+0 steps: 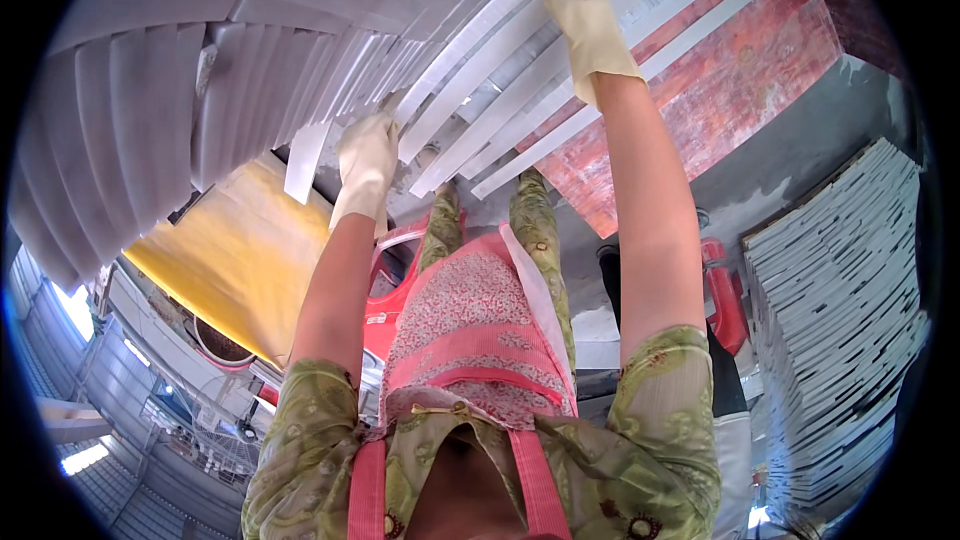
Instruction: The person repeatedly picks up rectangular white plasterboard pieces from a conveyor belt and stacks them on a nearby table. The person wears gloves and an apron while handling the boards one by one in a factory setting.
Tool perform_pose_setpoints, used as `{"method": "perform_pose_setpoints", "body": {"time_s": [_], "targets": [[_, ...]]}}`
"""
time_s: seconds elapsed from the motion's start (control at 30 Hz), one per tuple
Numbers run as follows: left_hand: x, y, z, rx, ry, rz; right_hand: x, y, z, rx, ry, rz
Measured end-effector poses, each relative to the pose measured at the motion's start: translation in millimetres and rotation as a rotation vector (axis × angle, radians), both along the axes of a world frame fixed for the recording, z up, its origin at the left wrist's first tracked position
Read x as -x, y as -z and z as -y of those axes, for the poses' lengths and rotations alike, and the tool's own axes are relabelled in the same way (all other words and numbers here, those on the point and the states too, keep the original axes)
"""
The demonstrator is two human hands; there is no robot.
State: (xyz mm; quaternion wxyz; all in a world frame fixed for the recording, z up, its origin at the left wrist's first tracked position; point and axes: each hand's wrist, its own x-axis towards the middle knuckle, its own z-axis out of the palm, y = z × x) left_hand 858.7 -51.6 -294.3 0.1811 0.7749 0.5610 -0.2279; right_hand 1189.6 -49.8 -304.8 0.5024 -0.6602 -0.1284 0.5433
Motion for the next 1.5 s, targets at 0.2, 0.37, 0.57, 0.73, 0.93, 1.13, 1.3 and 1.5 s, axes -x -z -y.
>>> {"method": "perform_pose_setpoints", "body": {"time_s": [0.2, 0.37, 0.57, 0.73, 0.93, 1.13, 1.3, 1.5], "targets": [[-12, 16, 0, 0.035, -0.031, -0.093, -3, -12, 20, -0.03, 0.014, 0.05], [-1, 20, -4, 0.011, 0.06, 0.024, -8, -25, 46, -0.063, 0.139, 0.01], [5, 18, -5, 0.024, 0.082, 0.104, 3, -35, 99, -0.036, 0.295, -0.039], [26, 52, -5, 0.021, 0.051, 0.151, 27, -19, 164, 0.082, 0.396, -0.078], [31, 62, -5, 0.001, 0.088, 0.273, 64, 7, 244, 0.2, 0.419, -0.154], [17, 49, -1, -0.076, 0.075, 0.232, 81, -7, 258, 0.265, 0.432, -0.211], [-7, 32, 6, -0.038, -0.002, 0.128, 82, -11, 259, 0.275, 0.434, -0.22], [-6, 28, 7, -0.005, -0.041, 0.184, 81, -19, 262, 0.32, 0.428, -0.21]]}}
